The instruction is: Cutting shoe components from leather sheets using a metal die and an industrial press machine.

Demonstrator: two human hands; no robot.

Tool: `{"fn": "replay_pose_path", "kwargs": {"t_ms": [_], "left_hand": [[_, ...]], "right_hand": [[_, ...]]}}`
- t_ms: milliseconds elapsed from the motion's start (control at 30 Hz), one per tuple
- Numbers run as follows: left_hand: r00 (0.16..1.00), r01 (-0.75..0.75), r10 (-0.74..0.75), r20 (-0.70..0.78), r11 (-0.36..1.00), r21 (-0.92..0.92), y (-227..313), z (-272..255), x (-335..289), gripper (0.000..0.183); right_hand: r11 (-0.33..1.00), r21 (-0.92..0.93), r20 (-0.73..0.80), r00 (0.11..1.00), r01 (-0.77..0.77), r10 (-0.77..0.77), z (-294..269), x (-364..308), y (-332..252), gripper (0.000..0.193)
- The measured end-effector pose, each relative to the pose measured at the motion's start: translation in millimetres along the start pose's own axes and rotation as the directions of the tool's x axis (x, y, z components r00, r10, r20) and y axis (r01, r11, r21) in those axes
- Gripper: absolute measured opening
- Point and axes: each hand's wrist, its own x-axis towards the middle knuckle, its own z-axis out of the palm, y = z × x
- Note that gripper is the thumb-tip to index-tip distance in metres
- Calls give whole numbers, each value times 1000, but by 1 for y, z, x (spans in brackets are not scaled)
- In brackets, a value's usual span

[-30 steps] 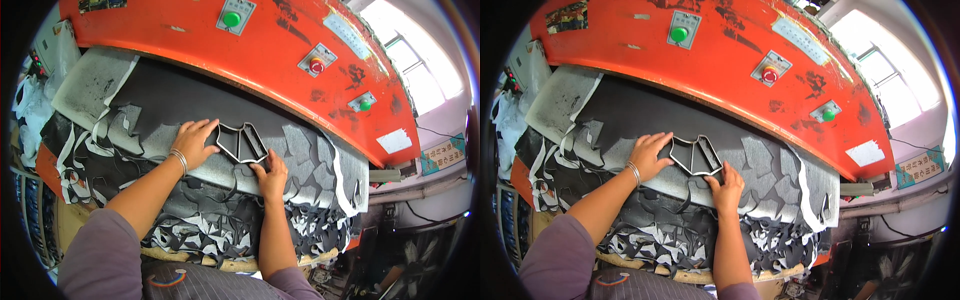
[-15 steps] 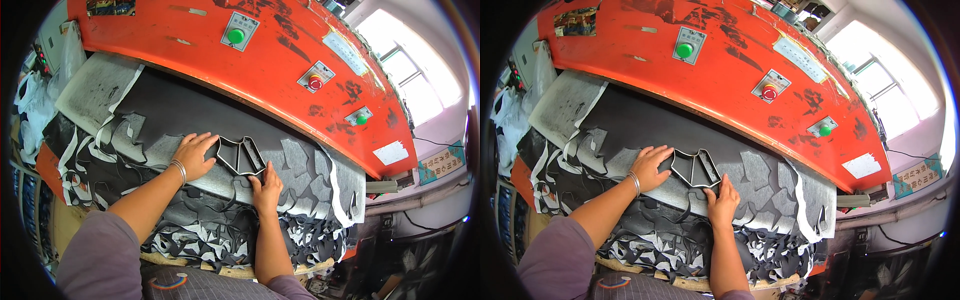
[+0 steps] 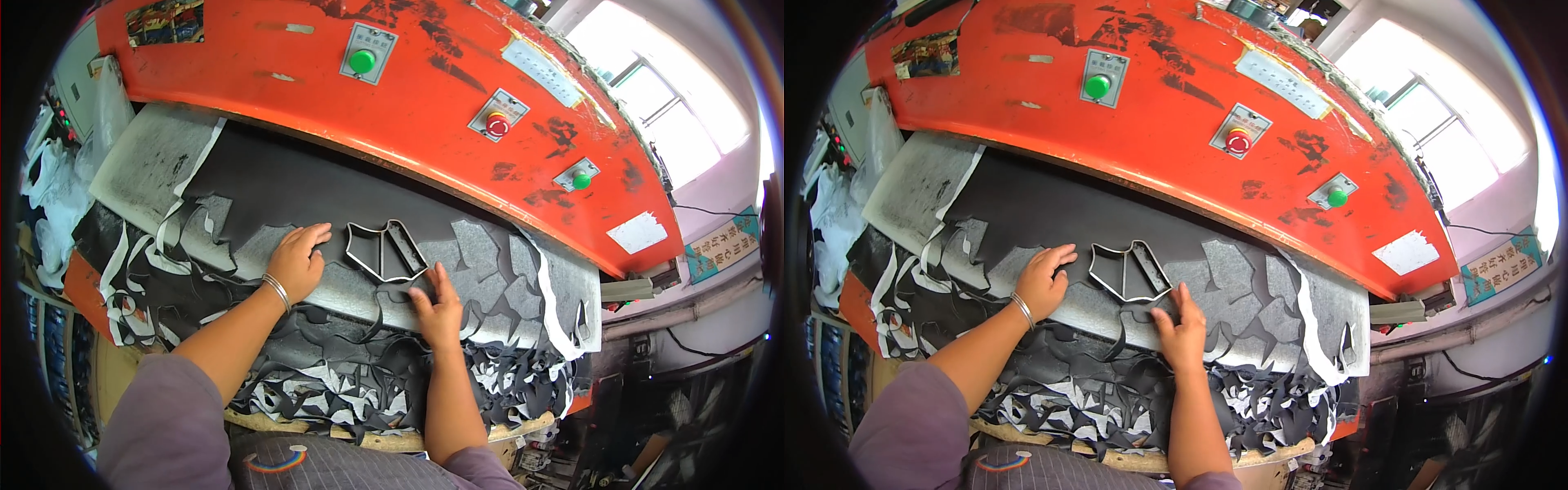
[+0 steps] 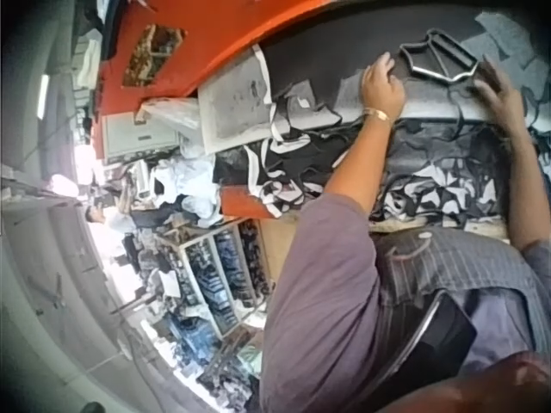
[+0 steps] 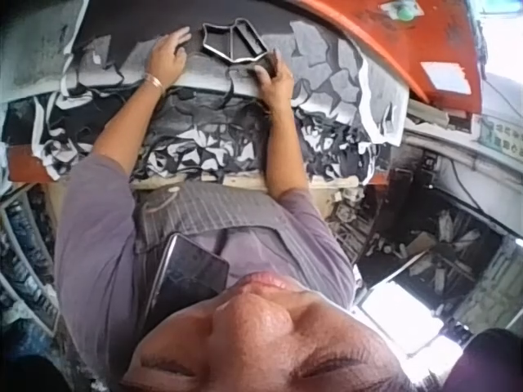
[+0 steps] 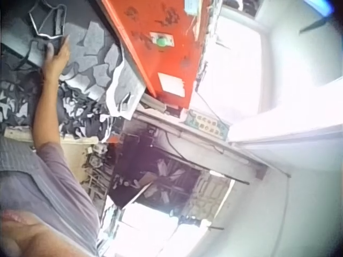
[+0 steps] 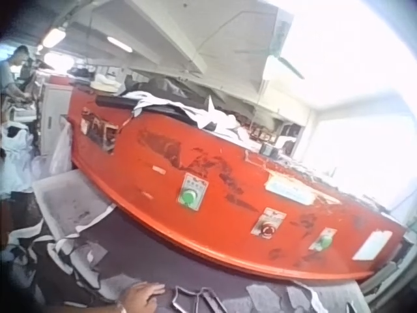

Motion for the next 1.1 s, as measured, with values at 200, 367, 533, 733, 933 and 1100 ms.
{"fn": "replay_pose_path", "kwargs": {"t_ms": [200,367,533,733,933,1100], "left_hand": [[995,-47,52,-84,997,54,-8,-7,-7,31],[997,-4,3,-75,1000,-13,-3,-5,-14,30],[990,-56,59,-125,998,25,-15,-9,-21,29],[992,-62,66,-112,998,32,-18,-13,-23,28],[998,-33,37,-56,997,66,-15,-10,-21,30],[997,-74,72,22,991,107,-18,-14,-23,36]], "right_hand": [[789,-132,197,796,600,-573,8,76,-74,36],[669,-229,642,626,707,-442,36,119,-94,32],[757,-314,725,660,572,-198,49,118,-105,28],[849,-521,477,856,91,201,39,117,-78,35],[892,-351,284,875,-284,391,32,105,-58,37],[778,145,260,782,-611,566,39,53,-61,37]]}}
